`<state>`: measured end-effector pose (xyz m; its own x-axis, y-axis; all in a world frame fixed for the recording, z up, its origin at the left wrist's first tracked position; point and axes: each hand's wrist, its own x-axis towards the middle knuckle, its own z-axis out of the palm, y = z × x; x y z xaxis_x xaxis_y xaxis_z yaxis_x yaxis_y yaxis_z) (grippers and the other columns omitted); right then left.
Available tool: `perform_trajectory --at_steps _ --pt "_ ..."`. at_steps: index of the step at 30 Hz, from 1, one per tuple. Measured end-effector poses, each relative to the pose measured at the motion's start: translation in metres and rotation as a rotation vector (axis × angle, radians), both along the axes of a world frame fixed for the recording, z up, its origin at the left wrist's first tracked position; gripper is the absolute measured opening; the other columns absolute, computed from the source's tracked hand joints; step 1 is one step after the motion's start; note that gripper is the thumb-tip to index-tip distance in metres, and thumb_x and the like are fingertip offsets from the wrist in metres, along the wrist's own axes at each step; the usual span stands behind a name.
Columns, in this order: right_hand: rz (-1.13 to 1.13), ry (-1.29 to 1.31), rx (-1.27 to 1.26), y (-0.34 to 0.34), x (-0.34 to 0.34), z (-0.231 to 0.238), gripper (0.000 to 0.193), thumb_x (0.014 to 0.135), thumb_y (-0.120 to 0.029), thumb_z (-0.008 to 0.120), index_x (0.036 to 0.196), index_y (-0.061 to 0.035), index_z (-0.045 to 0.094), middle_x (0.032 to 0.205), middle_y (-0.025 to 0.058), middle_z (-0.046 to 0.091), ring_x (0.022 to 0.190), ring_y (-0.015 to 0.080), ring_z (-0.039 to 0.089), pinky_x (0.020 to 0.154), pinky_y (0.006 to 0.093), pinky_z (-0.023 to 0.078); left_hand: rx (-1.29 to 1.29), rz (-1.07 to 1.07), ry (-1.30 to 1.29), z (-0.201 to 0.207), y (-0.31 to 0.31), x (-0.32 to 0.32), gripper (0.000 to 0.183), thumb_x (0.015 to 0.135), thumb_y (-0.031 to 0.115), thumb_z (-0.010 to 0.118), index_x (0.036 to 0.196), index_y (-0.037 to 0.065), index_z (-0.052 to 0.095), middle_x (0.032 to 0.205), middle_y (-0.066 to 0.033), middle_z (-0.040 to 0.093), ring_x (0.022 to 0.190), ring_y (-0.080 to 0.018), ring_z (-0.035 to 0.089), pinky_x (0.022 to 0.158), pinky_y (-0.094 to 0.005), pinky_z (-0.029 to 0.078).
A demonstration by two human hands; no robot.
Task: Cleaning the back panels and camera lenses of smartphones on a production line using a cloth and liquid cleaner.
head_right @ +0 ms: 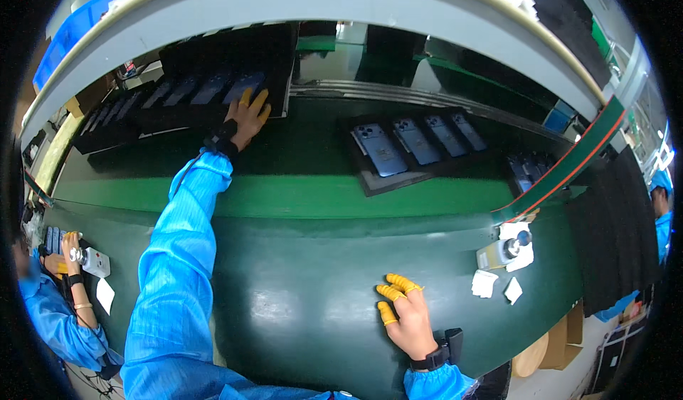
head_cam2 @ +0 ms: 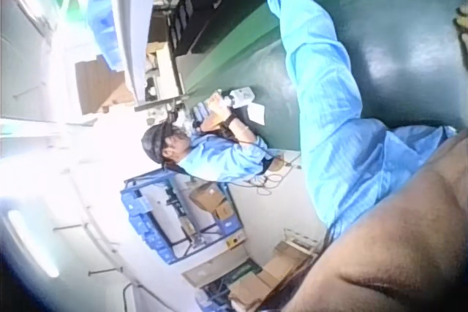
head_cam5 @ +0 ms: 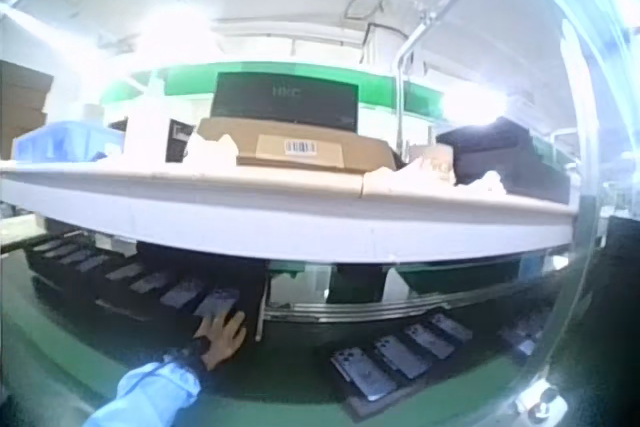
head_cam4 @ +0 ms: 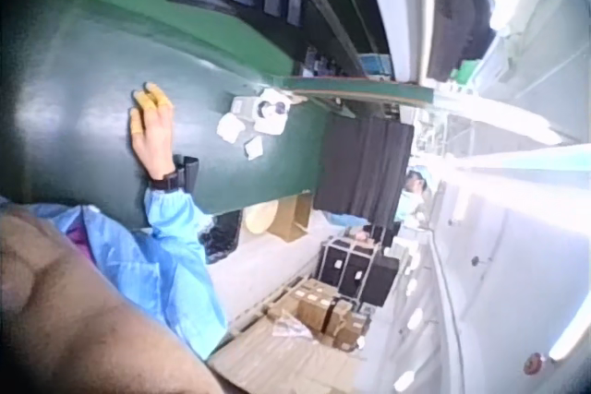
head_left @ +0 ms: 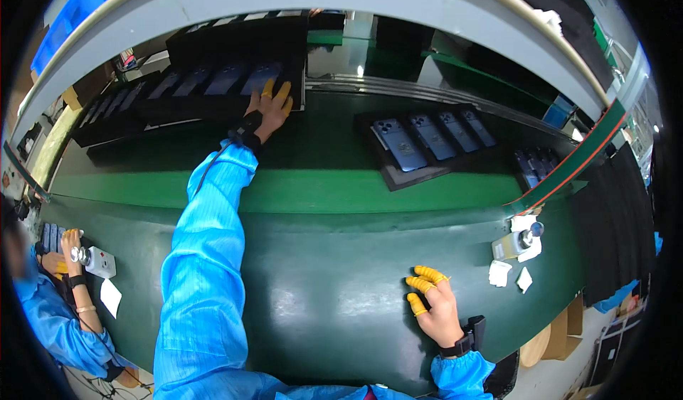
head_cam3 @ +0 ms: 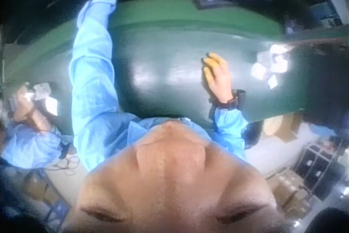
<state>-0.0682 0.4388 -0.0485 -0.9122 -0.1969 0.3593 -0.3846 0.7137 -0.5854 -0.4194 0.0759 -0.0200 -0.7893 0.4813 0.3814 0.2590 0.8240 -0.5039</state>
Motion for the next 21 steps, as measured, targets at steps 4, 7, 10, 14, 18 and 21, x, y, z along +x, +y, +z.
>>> perform_trajectory --at_steps 4,7,10,14,18,21 --pt "0.01 0.003 -0.043 0.0 0.0 0.003 0.032 0.077 -0.001 0.069 0.109 -0.0041 0.066 0.118 0.0179 0.058 0.111 0.0368 0.054 0.099 0.0445 0.04 0.021 -0.362 0.115 0.012 -0.028 0.078 0.043 0.078 0.012 0.057 0.121 0.011 0.061 0.143 -0.0147 0.042 0.12 -0.0423 0.049 0.092 -0.0539 0.046" --pt "0.03 0.077 -0.064 0.002 0.0 0.006 0.033 0.077 -0.001 0.069 0.109 -0.0025 0.064 0.119 0.0204 0.057 0.111 0.0391 0.054 0.098 0.0426 0.043 0.158 -0.665 0.372 0.014 -0.04 0.16 0.031 0.064 0.014 0.067 0.094 0.016 0.072 0.12 -0.0109 0.062 0.105 -0.0368 0.06 0.083 -0.0455 0.053" --pt "-0.019 0.118 -0.081 0.005 0.002 0.013 0.033 0.076 0.002 0.068 0.109 -0.0005 0.063 0.12 0.0199 0.056 0.11 0.0376 0.055 0.091 0.0398 0.048 0.076 -0.73 0.24 0.04 -0.021 0.248 0.041 0.063 0.012 0.063 0.102 0.02 0.072 0.119 -0.0097 0.065 0.105 -0.0349 0.062 0.085 -0.0454 0.055" --pt "-0.022 0.184 -0.185 0.004 -0.013 0.006 0.032 0.078 0.007 0.064 0.109 -0.0002 0.064 0.121 0.0167 0.057 0.105 0.0299 0.058 0.073 0.0304 0.053 0.066 -0.846 0.166 0.035 0.041 0.331 0.037 0.067 0.015 0.064 0.103 0.02 0.07 0.124 -0.0036 0.062 0.098 -0.0299 0.066 0.084 -0.0387 0.058" --pt "-0.236 0.193 -0.388 0.026 -0.017 -0.001 0.029 0.087 -0.005 0.064 0.115 -0.0016 0.061 0.119 0.0133 0.056 0.103 0.0222 0.059 0.077 0.0296 0.052 0.124 -0.877 0.188 0.023 0.134 0.379 0.044 0.076 0.018 0.06 0.12 0.016 0.062 0.142 -0.0072 0.047 0.1 -0.0358 0.063 0.088 -0.039 0.056" --pt "-0.37 0.151 -0.492 0.054 -0.011 -0.01 0.032 0.09 -0.011 0.063 0.12 -0.0026 0.057 0.108 0.0091 0.056 0.09 0.0172 0.058 0.077 0.0277 0.048 0.345 -0.859 -0.138 0.034 0.192 0.408 0.063 0.077 0.021 0.06 0.139 0.016 0.046 0.152 -0.0113 0.031 0.108 -0.0427 0.057 0.098 -0.0505 0.045"
